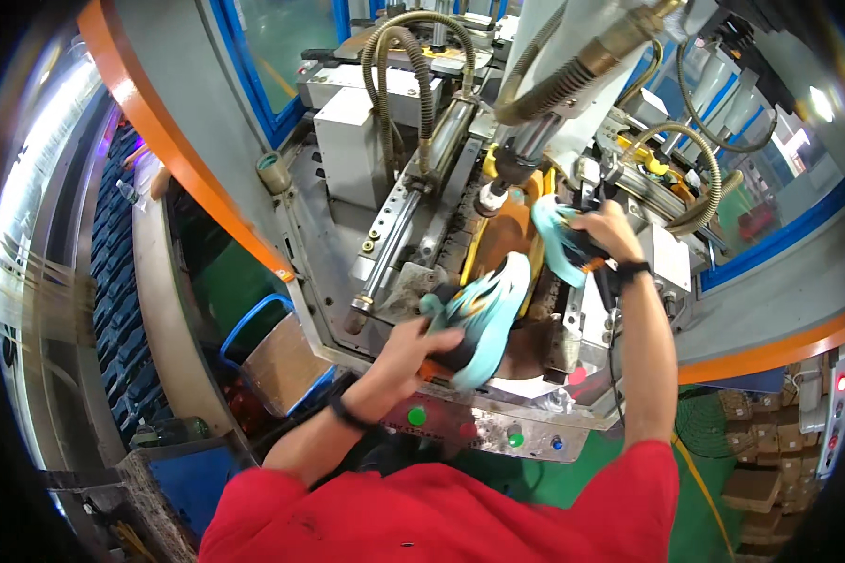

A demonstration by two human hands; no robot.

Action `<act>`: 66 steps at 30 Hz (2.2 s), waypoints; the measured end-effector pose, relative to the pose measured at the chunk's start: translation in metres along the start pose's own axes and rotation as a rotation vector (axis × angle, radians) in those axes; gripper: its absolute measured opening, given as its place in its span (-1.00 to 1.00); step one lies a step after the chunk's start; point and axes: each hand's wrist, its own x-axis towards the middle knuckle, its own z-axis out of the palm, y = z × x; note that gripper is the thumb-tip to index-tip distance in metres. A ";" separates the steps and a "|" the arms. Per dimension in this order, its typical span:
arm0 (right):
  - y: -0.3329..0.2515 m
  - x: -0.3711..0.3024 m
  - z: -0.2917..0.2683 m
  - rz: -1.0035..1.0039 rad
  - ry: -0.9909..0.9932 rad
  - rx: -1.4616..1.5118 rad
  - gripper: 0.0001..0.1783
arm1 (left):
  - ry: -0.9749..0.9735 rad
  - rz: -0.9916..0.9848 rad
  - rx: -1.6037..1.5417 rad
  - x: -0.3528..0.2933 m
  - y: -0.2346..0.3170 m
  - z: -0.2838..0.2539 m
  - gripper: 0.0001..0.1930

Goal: Operating a specialized shoe-lasting machine to bond or shape footwear components.

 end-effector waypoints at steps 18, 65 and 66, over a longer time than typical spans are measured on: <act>-0.064 -0.198 0.203 -0.835 0.240 0.181 -0.78 | 1.051 0.672 -0.462 -0.288 -0.164 -0.094 -0.62; -0.801 -1.247 0.387 -3.349 0.713 -0.039 -0.26 | 2.796 -0.154 -0.776 -0.651 -0.708 -0.368 -0.31; -0.812 -1.249 0.391 -3.327 0.489 -0.285 -0.25 | 2.761 -0.190 -0.791 -0.649 -0.710 -0.361 -0.34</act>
